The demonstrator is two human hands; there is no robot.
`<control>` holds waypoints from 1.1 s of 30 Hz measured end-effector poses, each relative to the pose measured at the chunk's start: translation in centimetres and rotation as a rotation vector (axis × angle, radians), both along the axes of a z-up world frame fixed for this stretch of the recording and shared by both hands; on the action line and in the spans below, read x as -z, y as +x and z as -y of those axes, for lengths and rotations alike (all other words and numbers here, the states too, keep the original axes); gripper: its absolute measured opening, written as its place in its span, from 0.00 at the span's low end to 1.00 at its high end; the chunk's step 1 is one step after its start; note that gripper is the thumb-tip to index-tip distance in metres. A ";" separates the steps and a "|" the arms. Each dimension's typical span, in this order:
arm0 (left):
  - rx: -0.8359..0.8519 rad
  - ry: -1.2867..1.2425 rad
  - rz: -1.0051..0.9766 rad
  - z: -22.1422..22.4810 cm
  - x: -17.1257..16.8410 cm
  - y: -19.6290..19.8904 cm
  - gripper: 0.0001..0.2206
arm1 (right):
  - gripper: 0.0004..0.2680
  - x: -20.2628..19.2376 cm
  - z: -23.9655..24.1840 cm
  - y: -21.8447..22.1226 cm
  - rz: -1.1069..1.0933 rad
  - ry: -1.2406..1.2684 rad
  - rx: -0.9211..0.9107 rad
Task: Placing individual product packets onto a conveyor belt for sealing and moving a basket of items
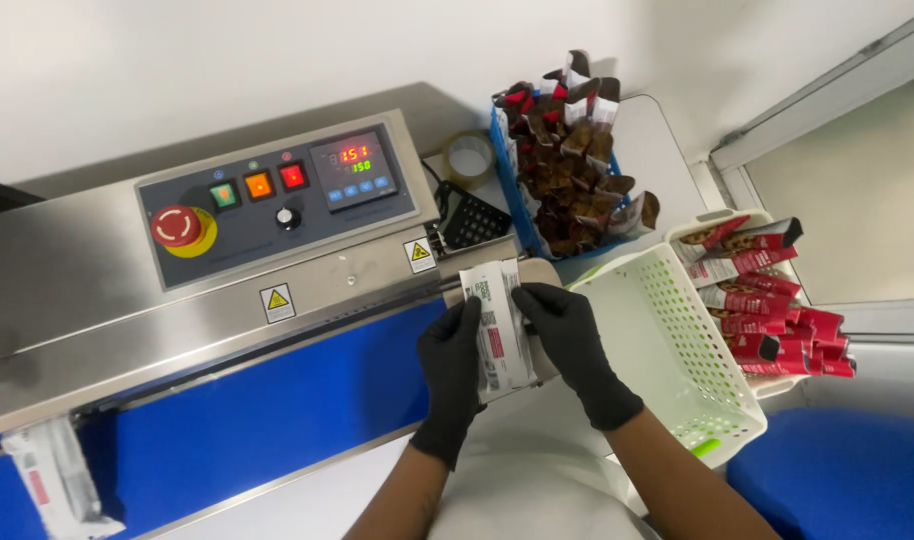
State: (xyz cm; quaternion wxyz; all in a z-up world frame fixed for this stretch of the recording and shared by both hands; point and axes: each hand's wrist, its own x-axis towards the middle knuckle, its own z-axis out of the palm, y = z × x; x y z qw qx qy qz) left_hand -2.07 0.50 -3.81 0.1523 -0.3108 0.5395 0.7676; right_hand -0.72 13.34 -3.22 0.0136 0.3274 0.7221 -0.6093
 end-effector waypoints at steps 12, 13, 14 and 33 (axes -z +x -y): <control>-0.179 -0.035 0.019 4.7 11.3 -2.4 0.11 | 0.10 8.7 3.5 -4.7 0.033 -0.114 -0.087; -0.185 -0.036 0.020 5.3 11.5 -2.4 0.11 | 0.10 8.8 4.2 -4.5 0.034 -0.116 -0.093; -0.234 -0.034 0.013 5.8 11.8 -2.4 0.10 | 0.12 8.9 4.9 -4.3 0.035 -0.165 -0.102; -0.362 -0.373 -0.208 17.0 8.9 11.0 0.19 | 0.12 9.7 -28.8 -7.1 -0.341 0.512 0.089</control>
